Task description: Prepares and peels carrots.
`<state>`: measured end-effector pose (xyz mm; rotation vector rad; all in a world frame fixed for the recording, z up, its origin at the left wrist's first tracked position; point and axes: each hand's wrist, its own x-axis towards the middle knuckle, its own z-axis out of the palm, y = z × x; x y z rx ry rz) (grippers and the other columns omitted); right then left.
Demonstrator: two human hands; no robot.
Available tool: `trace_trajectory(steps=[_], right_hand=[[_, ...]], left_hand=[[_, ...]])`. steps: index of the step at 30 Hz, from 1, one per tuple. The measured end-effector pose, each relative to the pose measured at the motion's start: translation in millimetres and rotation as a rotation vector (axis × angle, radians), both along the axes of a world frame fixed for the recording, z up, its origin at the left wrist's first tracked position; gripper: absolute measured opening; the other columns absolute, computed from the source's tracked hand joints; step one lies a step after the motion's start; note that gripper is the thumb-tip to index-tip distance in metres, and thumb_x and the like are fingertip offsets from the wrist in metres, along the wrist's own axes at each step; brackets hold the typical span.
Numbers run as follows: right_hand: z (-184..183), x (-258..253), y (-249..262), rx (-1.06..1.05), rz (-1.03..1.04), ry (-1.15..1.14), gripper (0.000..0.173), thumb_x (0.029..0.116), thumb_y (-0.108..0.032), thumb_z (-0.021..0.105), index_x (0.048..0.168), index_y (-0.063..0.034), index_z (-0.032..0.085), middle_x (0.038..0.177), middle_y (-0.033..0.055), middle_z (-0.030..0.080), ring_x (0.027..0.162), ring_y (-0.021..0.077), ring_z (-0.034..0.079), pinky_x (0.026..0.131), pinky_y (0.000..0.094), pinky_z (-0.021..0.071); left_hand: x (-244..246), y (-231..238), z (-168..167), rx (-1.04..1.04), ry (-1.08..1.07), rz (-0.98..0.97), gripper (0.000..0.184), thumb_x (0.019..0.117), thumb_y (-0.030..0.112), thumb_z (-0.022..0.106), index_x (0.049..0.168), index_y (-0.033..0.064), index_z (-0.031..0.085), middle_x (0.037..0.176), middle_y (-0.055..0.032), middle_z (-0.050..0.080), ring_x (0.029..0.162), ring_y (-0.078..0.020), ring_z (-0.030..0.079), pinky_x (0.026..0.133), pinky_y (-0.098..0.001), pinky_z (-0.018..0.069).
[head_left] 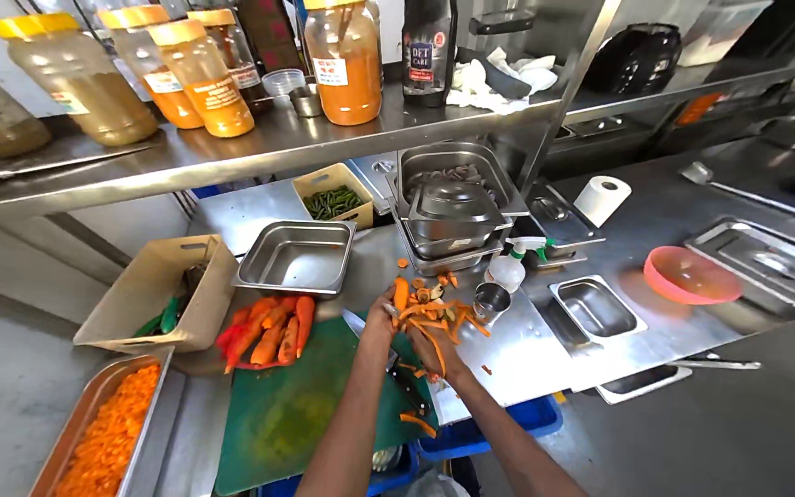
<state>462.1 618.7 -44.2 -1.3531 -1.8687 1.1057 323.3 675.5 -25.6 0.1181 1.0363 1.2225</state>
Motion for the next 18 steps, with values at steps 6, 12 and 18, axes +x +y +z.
trace_trajectory(steps=[6, 12, 18], right_hand=[[15, 9, 40, -0.184, -0.095, 0.244, 0.041, 0.1096, -0.029, 0.039, 0.096, -0.0063, 0.070, 0.073, 0.0013, 0.059, 0.061, 0.0101, 0.052, 0.059, 0.0298, 0.0463], [11, 15, 69, 0.111, -0.140, -0.134, 0.046, 0.1096, -0.038, 0.043, 0.107, -0.0048, 0.075, 0.099, 0.0180, 0.073, 0.098, 0.0349, 0.070, 0.089, 0.0601, 0.0530], [9, -3, 3, -0.025, 0.045, -0.041, 0.040, 0.1089, -0.033, 0.043, 0.099, -0.0078, 0.073, 0.081, 0.0100, 0.066, 0.072, 0.0237, 0.064, 0.069, 0.0475, 0.0538]], left_hand=[[-18, 6, 1, 0.111, 0.029, -0.066, 0.038, 0.1091, 0.042, 0.041, 0.120, 0.0091, 0.058, 0.087, -0.0085, 0.064, 0.066, -0.0158, 0.063, 0.056, -0.0277, 0.0539], [-12, -20, 9, 0.103, -0.022, -0.255, 0.038, 0.1093, 0.039, 0.042, 0.121, 0.0068, 0.059, 0.089, -0.0095, 0.065, 0.064, -0.0138, 0.063, 0.053, -0.0236, 0.0540], [-10, -1, -2, -0.005, 0.003, 0.017, 0.032, 0.1082, 0.035, 0.047, 0.116, 0.0061, 0.058, 0.083, -0.0070, 0.063, 0.066, -0.0138, 0.062, 0.057, -0.0293, 0.0554]])
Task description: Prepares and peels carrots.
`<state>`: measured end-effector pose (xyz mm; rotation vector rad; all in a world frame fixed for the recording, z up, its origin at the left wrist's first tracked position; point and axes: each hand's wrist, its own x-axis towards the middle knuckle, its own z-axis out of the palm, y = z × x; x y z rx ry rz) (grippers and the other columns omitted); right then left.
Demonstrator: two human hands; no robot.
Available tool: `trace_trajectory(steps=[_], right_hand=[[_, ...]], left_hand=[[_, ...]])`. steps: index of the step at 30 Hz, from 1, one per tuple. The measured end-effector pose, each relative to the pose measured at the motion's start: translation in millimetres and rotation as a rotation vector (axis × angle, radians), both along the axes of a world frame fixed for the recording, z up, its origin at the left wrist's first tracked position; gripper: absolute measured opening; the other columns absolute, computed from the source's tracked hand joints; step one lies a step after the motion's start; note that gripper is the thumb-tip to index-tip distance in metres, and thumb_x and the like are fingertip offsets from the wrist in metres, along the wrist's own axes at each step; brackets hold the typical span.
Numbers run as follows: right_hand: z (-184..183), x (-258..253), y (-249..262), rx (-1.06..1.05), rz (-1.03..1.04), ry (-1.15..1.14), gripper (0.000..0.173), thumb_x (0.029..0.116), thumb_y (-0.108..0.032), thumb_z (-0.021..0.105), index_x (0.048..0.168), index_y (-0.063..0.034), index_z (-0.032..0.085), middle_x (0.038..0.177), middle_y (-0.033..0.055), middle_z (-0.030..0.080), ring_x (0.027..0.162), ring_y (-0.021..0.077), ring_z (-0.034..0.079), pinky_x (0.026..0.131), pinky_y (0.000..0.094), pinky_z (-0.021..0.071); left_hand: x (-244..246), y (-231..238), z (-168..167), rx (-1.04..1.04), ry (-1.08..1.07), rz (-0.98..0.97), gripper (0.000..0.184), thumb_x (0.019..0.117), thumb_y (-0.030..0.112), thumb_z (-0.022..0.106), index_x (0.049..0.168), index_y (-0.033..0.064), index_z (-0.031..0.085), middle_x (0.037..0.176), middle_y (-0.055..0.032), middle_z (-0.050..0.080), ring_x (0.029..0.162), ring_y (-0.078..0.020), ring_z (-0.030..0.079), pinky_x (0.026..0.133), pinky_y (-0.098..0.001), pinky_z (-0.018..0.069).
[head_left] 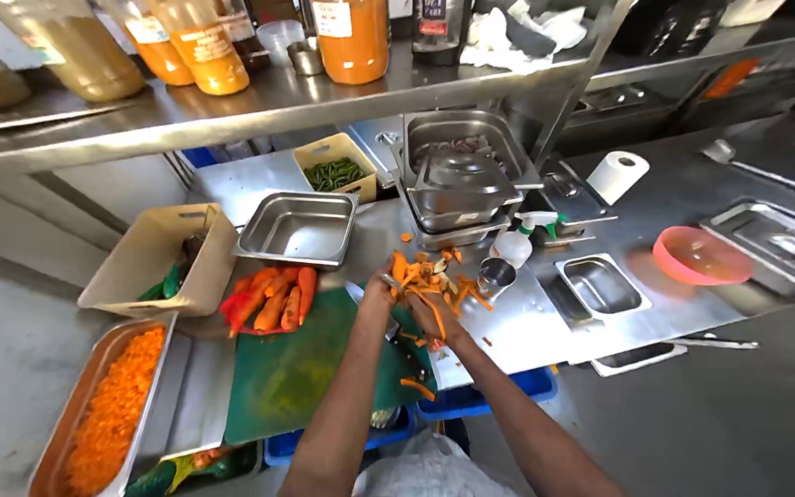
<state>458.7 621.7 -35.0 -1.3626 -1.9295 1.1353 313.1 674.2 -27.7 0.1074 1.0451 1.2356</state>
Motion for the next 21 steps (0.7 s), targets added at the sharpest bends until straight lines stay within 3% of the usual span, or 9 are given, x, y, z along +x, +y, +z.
trace_trajectory(steps=[4, 6, 8, 10, 12, 14, 16, 18, 21], right_hand=[[19, 5, 7, -0.384, -0.026, 0.422, 0.050, 0.1104, -0.034, 0.026, 0.096, -0.0083, 0.066, 0.061, -0.0032, 0.050, 0.046, 0.0064, 0.039, 0.043, 0.0240, 0.0358], [9, 13, 32, -0.779, -0.018, 0.469, 0.066, 0.1094, -0.056, 0.017, 0.100, -0.0106, 0.064, 0.057, -0.0045, 0.046, 0.042, 0.0057, 0.036, 0.040, 0.0217, 0.0339], [-4, 20, 36, -1.001, -0.002, 0.395, 0.070, 0.1041, -0.068, 0.027, 0.108, -0.0109, 0.066, 0.060, -0.0030, 0.047, 0.042, 0.0063, 0.036, 0.039, 0.0218, 0.0351], [-6, 24, 22, -0.930, -0.022, 0.378, 0.051, 0.1041, -0.057, 0.047, 0.109, -0.0107, 0.069, 0.060, -0.0060, 0.042, 0.041, 0.0041, 0.034, 0.039, 0.0198, 0.0352], [-17, 26, -3, -0.667, 0.001, 0.164, 0.033, 0.1003, -0.042, 0.064, 0.106, -0.0101, 0.064, 0.067, -0.0002, 0.050, 0.048, 0.0094, 0.044, 0.045, 0.0262, 0.0431], [-15, 16, -28, -0.392, 0.061, -0.213, 0.043, 0.0912, -0.044, 0.075, 0.109, -0.0051, 0.070, 0.087, 0.0129, 0.067, 0.074, 0.0264, 0.064, 0.069, 0.0488, 0.0555], [-21, 0, -50, -0.223, 0.117, -0.501, 0.057, 0.0851, -0.051, 0.078, 0.118, -0.0058, 0.070, 0.110, 0.0172, 0.071, 0.101, 0.0347, 0.069, 0.090, 0.0587, 0.0555], [-25, -13, -61, -0.115, 0.117, -0.641, 0.060, 0.0853, -0.049, 0.078, 0.125, -0.0054, 0.068, 0.119, 0.0194, 0.069, 0.108, 0.0387, 0.068, 0.091, 0.0614, 0.0546], [-27, -16, -62, -0.024, 0.103, -0.696, 0.048, 0.0835, -0.040, 0.077, 0.117, -0.0062, 0.070, 0.108, 0.0198, 0.072, 0.101, 0.0403, 0.070, 0.082, 0.0631, 0.0553]], left_hand=[[-26, 8, 7, 0.045, 0.096, 0.084, 0.033, 0.1087, 0.035, 0.047, 0.123, 0.0066, 0.055, 0.086, -0.0071, 0.061, 0.063, -0.0135, 0.060, 0.054, -0.0257, 0.0527], [-47, -4, 11, 0.105, 0.189, 0.088, 0.034, 0.1080, 0.036, 0.049, 0.126, 0.0084, 0.057, 0.089, -0.0074, 0.064, 0.066, -0.0138, 0.062, 0.054, -0.0251, 0.0534], [-72, -29, 12, 0.111, 0.278, 0.121, 0.035, 0.1057, 0.037, 0.055, 0.127, 0.0086, 0.058, 0.092, -0.0080, 0.065, 0.068, -0.0145, 0.063, 0.056, -0.0267, 0.0546], [-94, -60, 11, 0.065, 0.447, 0.166, 0.040, 0.1039, 0.041, 0.058, 0.129, 0.0087, 0.060, 0.098, -0.0087, 0.068, 0.074, -0.0146, 0.065, 0.062, -0.0290, 0.0561], [-116, -102, -1, 0.010, 0.640, 0.194, 0.044, 0.1023, 0.043, 0.061, 0.127, 0.0068, 0.063, 0.106, -0.0117, 0.069, 0.084, -0.0181, 0.066, 0.074, -0.0361, 0.0576], [-138, -144, -15, -0.033, 0.792, 0.203, 0.044, 0.1023, 0.040, 0.063, 0.127, 0.0045, 0.066, 0.113, -0.0149, 0.070, 0.094, -0.0221, 0.067, 0.084, -0.0426, 0.0573], [-161, -182, -28, -0.068, 0.916, 0.211, 0.040, 0.1025, 0.036, 0.064, 0.124, 0.0026, 0.068, 0.109, -0.0150, 0.071, 0.092, -0.0220, 0.068, 0.083, -0.0423, 0.0581], [-185, -211, -35, -0.080, 1.032, 0.242, 0.040, 0.1014, 0.033, 0.066, 0.127, 0.0032, 0.068, 0.110, -0.0137, 0.072, 0.095, -0.0213, 0.070, 0.086, -0.0420, 0.0591], [-221, -232, -35, -0.081, 1.172, 0.338, 0.044, 0.1001, 0.032, 0.068, 0.134, 0.0047, 0.065, 0.117, -0.0133, 0.072, 0.101, -0.0218, 0.071, 0.092, -0.0432, 0.0588]])
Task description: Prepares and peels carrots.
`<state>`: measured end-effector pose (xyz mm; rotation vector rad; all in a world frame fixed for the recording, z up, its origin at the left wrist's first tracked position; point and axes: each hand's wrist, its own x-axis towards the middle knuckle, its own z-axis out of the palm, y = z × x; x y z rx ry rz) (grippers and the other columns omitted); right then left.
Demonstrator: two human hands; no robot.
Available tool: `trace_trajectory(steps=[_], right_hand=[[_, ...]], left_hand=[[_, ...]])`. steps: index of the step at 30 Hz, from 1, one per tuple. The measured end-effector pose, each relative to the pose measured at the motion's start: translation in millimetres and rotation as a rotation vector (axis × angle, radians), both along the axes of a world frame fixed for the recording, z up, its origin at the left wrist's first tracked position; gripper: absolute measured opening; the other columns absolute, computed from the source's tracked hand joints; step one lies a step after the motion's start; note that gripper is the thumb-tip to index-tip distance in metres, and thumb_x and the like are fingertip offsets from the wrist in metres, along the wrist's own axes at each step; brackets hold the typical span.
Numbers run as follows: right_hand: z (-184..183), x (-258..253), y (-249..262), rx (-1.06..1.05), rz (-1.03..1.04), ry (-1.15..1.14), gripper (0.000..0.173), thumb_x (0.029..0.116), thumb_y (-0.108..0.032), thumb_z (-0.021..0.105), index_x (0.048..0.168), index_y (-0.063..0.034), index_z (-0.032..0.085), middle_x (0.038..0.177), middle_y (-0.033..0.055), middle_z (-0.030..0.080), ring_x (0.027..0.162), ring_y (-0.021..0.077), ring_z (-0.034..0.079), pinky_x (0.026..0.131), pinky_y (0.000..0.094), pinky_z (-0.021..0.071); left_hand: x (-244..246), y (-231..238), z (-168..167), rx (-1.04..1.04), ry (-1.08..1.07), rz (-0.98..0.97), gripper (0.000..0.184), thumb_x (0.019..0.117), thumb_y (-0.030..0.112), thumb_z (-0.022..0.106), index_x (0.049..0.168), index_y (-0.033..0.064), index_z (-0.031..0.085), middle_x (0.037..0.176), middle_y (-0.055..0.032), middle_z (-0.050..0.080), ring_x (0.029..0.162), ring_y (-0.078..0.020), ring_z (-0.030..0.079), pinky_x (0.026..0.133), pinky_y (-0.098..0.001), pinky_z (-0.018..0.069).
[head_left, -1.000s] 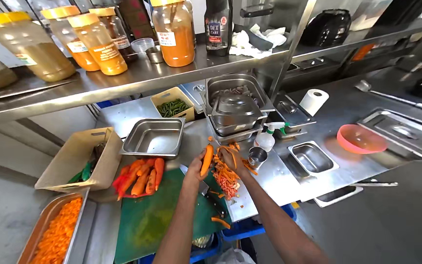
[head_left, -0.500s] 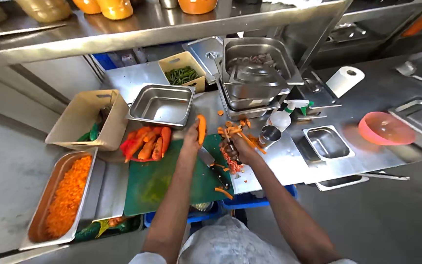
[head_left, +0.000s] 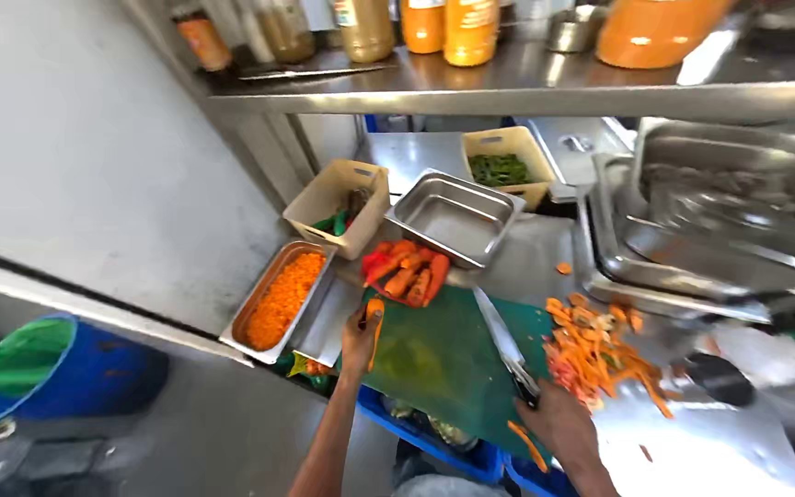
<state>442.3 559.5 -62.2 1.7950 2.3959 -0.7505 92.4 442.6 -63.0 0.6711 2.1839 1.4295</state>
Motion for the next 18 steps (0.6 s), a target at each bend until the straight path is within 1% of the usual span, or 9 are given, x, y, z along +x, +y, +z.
trace_trajectory(steps=[3, 6, 8, 9, 11, 13, 15, 16, 18], right_hand=[[-7, 6, 6, 0.019, 0.049, 0.092, 0.052, 0.0784, -0.040, 0.081, 0.116, -0.0064, 0.072, 0.101, 0.0215, 0.073, 0.094, 0.0430, 0.070, 0.078, 0.0667, 0.0539], [-15, 10, 11, -0.063, 0.005, 0.250, 0.052, 0.0769, -0.040, 0.082, 0.115, -0.0056, 0.072, 0.095, 0.0205, 0.072, 0.089, 0.0406, 0.069, 0.077, 0.0658, 0.0531], [-20, 12, 14, -0.243, -0.160, 0.398, 0.042, 0.0788, -0.036, 0.079, 0.107, -0.0059, 0.072, 0.089, 0.0135, 0.071, 0.081, 0.0307, 0.068, 0.071, 0.0559, 0.0545], [-20, 13, 15, -0.350, -0.251, 0.492, 0.034, 0.0818, -0.031, 0.077, 0.104, -0.0054, 0.072, 0.088, 0.0101, 0.073, 0.074, 0.0247, 0.068, 0.064, 0.0477, 0.0551], [-15, 14, 14, -0.555, -0.397, 0.716, 0.025, 0.0893, -0.019, 0.065, 0.107, -0.0008, 0.067, 0.095, 0.0112, 0.075, 0.067, 0.0195, 0.067, 0.052, 0.0351, 0.0515], [-10, 16, 10, -0.634, -0.460, 0.901, 0.026, 0.0888, -0.015, 0.054, 0.107, -0.0006, 0.065, 0.100, 0.0122, 0.076, 0.070, 0.0175, 0.069, 0.053, 0.0301, 0.0521], [3, 19, 4, -0.643, -0.459, 1.040, 0.028, 0.0873, -0.015, 0.050, 0.107, -0.0010, 0.064, 0.101, 0.0116, 0.074, 0.077, 0.0167, 0.070, 0.063, 0.0301, 0.0566], [13, 23, 1, -0.631, -0.447, 1.086, 0.028, 0.0870, -0.015, 0.050, 0.106, -0.0012, 0.065, 0.100, 0.0106, 0.074, 0.078, 0.0159, 0.070, 0.065, 0.0297, 0.0574], [31, 35, -2, -0.603, -0.422, 1.142, 0.028, 0.0868, -0.018, 0.049, 0.103, -0.0023, 0.065, 0.096, 0.0086, 0.072, 0.076, 0.0141, 0.068, 0.063, 0.0279, 0.0567]], left_hand=[[-40, -1, 28, -0.003, 0.157, 0.056, 0.044, 0.1000, 0.032, 0.068, 0.135, 0.0056, 0.064, 0.118, -0.0142, 0.071, 0.102, -0.0238, 0.070, 0.093, -0.0456, 0.0582], [-73, 12, 52, -0.037, 0.296, -0.018, 0.049, 0.0996, 0.035, 0.068, 0.139, 0.0064, 0.061, 0.128, -0.0183, 0.066, 0.111, -0.0298, 0.067, 0.098, -0.0514, 0.0552], [-76, 34, 55, -0.015, 0.323, -0.106, 0.049, 0.0994, 0.036, 0.068, 0.139, 0.0072, 0.061, 0.129, -0.0180, 0.065, 0.113, -0.0298, 0.066, 0.099, -0.0514, 0.0552], [-73, 52, 56, 0.001, 0.326, -0.160, 0.048, 0.0992, 0.034, 0.069, 0.138, 0.0076, 0.062, 0.128, -0.0175, 0.066, 0.113, -0.0292, 0.066, 0.099, -0.0506, 0.0553], [-62, 95, 64, 0.019, 0.329, -0.282, 0.048, 0.0988, 0.033, 0.069, 0.138, 0.0075, 0.063, 0.129, -0.0178, 0.066, 0.118, -0.0291, 0.065, 0.103, -0.0506, 0.0530], [-55, 144, 73, 0.014, 0.332, -0.368, 0.048, 0.0999, 0.036, 0.067, 0.138, 0.0078, 0.063, 0.126, -0.0177, 0.068, 0.117, -0.0299, 0.067, 0.104, -0.0530, 0.0526], [-51, 184, 87, -0.002, 0.332, -0.383, 0.052, 0.1024, 0.043, 0.061, 0.138, 0.0062, 0.061, 0.122, -0.0199, 0.069, 0.112, -0.0331, 0.068, 0.101, -0.0563, 0.0526], [-46, 196, 93, 0.004, 0.342, -0.360, 0.056, 0.1021, 0.049, 0.058, 0.139, 0.0063, 0.060, 0.127, -0.0200, 0.067, 0.118, -0.0333, 0.066, 0.104, -0.0566, 0.0507], [-28, 198, 101, 0.102, 0.369, -0.330, 0.066, 0.1018, 0.056, 0.054, 0.149, 0.0095, 0.053, 0.145, -0.0161, 0.058, 0.136, -0.0278, 0.054, 0.117, -0.0505, 0.0416]])
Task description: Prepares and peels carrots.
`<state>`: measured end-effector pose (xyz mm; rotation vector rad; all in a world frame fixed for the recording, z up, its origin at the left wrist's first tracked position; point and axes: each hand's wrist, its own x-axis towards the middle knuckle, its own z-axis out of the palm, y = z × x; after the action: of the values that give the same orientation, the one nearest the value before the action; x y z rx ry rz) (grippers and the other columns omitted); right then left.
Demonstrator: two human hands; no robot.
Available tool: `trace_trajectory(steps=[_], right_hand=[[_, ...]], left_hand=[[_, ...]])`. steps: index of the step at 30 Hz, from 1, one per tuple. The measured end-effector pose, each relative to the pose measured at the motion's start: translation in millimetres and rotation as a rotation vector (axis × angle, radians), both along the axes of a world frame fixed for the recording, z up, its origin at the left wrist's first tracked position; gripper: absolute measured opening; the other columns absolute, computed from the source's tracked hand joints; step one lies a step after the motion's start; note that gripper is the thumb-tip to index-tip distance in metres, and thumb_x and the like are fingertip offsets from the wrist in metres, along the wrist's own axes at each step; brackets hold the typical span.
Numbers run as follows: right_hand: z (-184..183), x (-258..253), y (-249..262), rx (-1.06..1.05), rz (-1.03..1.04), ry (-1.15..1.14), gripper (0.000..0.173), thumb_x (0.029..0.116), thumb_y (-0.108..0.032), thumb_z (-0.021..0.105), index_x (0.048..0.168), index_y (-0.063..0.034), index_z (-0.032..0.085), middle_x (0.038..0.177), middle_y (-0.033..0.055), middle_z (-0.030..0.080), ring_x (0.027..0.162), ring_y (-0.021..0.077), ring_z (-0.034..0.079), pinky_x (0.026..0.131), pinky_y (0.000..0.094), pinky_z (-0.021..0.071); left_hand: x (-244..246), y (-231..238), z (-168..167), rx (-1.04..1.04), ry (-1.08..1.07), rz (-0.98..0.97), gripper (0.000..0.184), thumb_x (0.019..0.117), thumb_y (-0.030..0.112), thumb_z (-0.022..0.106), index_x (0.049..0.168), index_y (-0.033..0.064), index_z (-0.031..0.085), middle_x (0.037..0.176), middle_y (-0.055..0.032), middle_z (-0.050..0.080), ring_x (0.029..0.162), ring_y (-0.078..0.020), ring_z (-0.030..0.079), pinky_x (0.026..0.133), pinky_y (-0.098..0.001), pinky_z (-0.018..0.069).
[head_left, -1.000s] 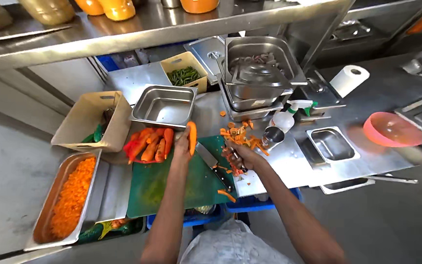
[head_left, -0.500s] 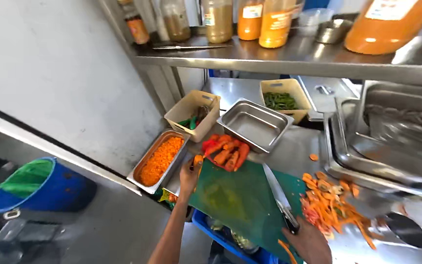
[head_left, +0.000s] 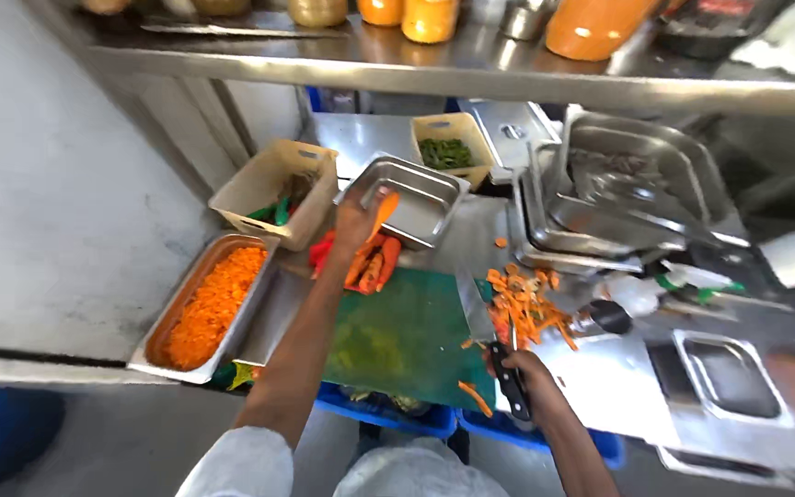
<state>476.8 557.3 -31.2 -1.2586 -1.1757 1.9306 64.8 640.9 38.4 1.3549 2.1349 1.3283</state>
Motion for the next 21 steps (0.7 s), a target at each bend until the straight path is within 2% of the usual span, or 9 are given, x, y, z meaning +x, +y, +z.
trace_trajectory(steps=[2, 4, 5, 7, 9, 13, 17, 19, 21], right_hand=[[13, 17, -1, 0.036, -0.045, 0.003, 0.027, 0.0911, -0.020, 0.049, 0.100, -0.0032, 0.067, 0.090, 0.0069, 0.072, 0.066, 0.0106, 0.065, 0.053, 0.0234, 0.0524], [24, 38, -5, 0.086, -0.079, -0.043, 0.025, 0.0938, -0.024, 0.053, 0.098, -0.0045, 0.068, 0.085, 0.0054, 0.071, 0.062, 0.0097, 0.063, 0.051, 0.0226, 0.0515], [27, 50, -10, 0.113, -0.095, -0.064, 0.025, 0.0937, -0.025, 0.057, 0.099, -0.0040, 0.069, 0.083, 0.0059, 0.071, 0.063, 0.0107, 0.063, 0.055, 0.0241, 0.0525], [32, 73, -21, 0.143, -0.128, -0.090, 0.025, 0.0925, -0.027, 0.062, 0.098, -0.0046, 0.070, 0.082, 0.0057, 0.071, 0.063, 0.0115, 0.063, 0.058, 0.0250, 0.0537], [37, 93, -36, 0.153, -0.166, -0.114, 0.023, 0.0921, -0.028, 0.062, 0.095, -0.0067, 0.071, 0.077, 0.0041, 0.070, 0.061, 0.0102, 0.062, 0.056, 0.0238, 0.0532], [46, 116, -53, 0.180, -0.244, -0.129, 0.023, 0.0920, -0.028, 0.063, 0.094, -0.0075, 0.073, 0.076, 0.0035, 0.069, 0.061, 0.0091, 0.062, 0.053, 0.0222, 0.0513], [49, 122, -60, 0.242, -0.278, -0.105, 0.022, 0.0920, -0.027, 0.061, 0.095, -0.0078, 0.072, 0.077, 0.0025, 0.070, 0.060, 0.0084, 0.062, 0.055, 0.0225, 0.0517], [50, 126, -60, 0.262, -0.279, -0.095, 0.024, 0.0929, -0.028, 0.061, 0.098, -0.0070, 0.072, 0.078, 0.0024, 0.071, 0.060, 0.0082, 0.062, 0.054, 0.0220, 0.0514], [46, 127, -62, 0.261, -0.290, -0.113, 0.027, 0.0940, -0.029, 0.059, 0.101, -0.0061, 0.073, 0.076, 0.0024, 0.071, 0.058, 0.0083, 0.061, 0.051, 0.0212, 0.0501]], left_hand=[[41, -31, -7, 0.082, 0.030, -0.023, 0.060, 0.1049, 0.051, 0.051, 0.150, 0.0110, 0.051, 0.146, -0.0146, 0.057, 0.135, -0.0273, 0.055, 0.114, -0.0495, 0.0442], [109, -90, -45, 0.031, 0.087, -0.097, 0.063, 0.1049, 0.050, 0.051, 0.155, 0.0132, 0.044, 0.156, -0.0128, 0.047, 0.142, -0.0300, 0.047, 0.116, -0.0542, 0.0405], [145, -116, -76, -0.042, 0.115, -0.161, 0.075, 0.0998, 0.058, 0.055, 0.158, 0.0133, 0.040, 0.163, -0.0130, 0.038, 0.149, -0.0320, 0.037, 0.120, -0.0575, 0.0350], [215, -151, -135, -0.216, 0.228, -0.320, 0.112, 0.0781, 0.084, 0.062, 0.160, 0.0121, 0.036, 0.168, -0.0191, 0.024, 0.155, -0.0398, 0.022, 0.124, -0.0643, 0.0230], [264, -157, -165, -0.377, 0.397, -0.428, 0.124, 0.0698, 0.098, 0.049, 0.162, 0.0158, 0.033, 0.170, -0.0200, 0.019, 0.157, -0.0417, 0.012, 0.124, -0.0681, 0.0090], [319, -87, -170, -0.379, 0.380, -0.363, 0.098, 0.0945, 0.076, 0.041, 0.165, 0.0106, 0.020, 0.171, -0.0224, 0.007, 0.159, -0.0396, 0.003, 0.126, -0.0635, 0.0032], [363, -31, -152, 0.051, 0.052, -0.293, 0.076, 0.1048, 0.055, 0.042, 0.164, 0.0123, 0.021, 0.172, -0.0192, 0.006, 0.158, -0.0375, 0.011, 0.125, -0.0606, 0.0175], [358, -28, -128, 0.168, -0.058, -0.372, 0.064, 0.1082, 0.050, 0.033, 0.163, 0.0174, 0.029, 0.173, -0.0089, 0.008, 0.159, -0.0329, 0.005, 0.125, -0.0639, 0.0082], [330, -39, -116, 0.240, -0.109, -0.394, 0.050, 0.1115, 0.040, 0.031, 0.151, 0.0169, 0.052, 0.168, -0.0020, 0.032, 0.158, -0.0293, 0.016, 0.126, -0.0620, 0.0106]])
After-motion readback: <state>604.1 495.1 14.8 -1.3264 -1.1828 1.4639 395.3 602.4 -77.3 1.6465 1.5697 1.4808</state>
